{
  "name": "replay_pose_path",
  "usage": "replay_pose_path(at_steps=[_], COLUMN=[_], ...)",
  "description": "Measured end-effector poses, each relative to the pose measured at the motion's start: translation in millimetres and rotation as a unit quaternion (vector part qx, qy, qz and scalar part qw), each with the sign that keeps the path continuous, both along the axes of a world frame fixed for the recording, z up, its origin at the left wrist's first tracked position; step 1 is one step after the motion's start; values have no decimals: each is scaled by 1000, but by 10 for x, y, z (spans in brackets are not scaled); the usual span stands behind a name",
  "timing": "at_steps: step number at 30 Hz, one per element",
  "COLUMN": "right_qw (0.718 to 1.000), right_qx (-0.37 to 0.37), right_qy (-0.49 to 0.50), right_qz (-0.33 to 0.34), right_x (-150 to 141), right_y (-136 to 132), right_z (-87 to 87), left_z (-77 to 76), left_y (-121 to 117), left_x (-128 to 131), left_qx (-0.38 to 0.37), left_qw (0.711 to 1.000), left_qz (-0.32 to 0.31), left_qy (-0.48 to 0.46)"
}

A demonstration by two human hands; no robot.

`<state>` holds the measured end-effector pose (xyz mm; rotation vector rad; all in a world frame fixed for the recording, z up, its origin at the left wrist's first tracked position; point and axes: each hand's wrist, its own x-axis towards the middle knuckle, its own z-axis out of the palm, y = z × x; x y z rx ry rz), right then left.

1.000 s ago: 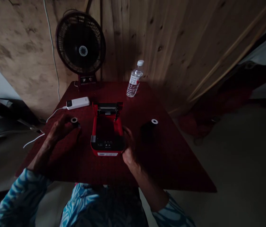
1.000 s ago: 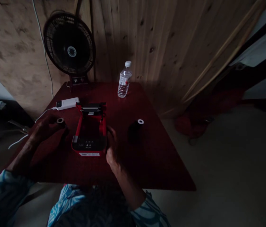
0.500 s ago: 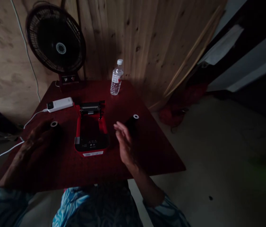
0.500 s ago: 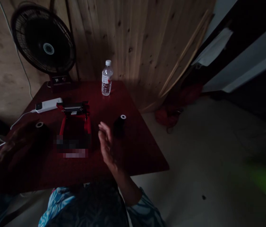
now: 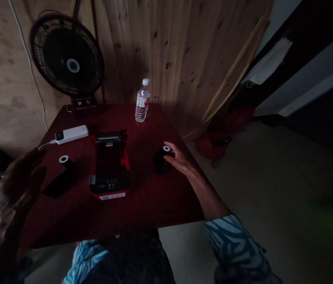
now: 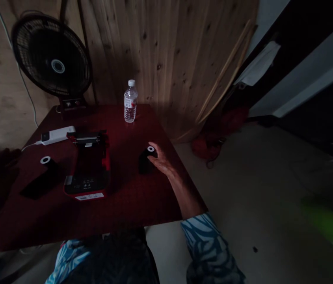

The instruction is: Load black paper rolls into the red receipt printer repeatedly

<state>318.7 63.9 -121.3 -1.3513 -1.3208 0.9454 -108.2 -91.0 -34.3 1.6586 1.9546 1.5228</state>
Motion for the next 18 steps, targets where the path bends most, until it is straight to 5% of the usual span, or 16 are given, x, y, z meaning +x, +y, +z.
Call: replay_pose_path(at_steps=[5, 9, 13, 18], right_qw=[1000, 982, 953, 912], right_qx=[16, 66, 91, 126], right_qy=[8, 112, 175, 189], right_qz=[6, 133, 228, 341], right_x=[-71, -258, -597, -879], right_y=[-179, -688, -1110, -1189], right_z=[172, 560, 865, 850], left_z=[182, 195, 220, 324], left_y=[-155, -132, -41, 28], left_x=[365, 629, 940, 1135], left_qx=[2, -30, -109, -251], left_qw=[998, 985, 946, 867], left_qz=[-17, -162, -295, -394], left_qy=[-54, -41, -73, -172])
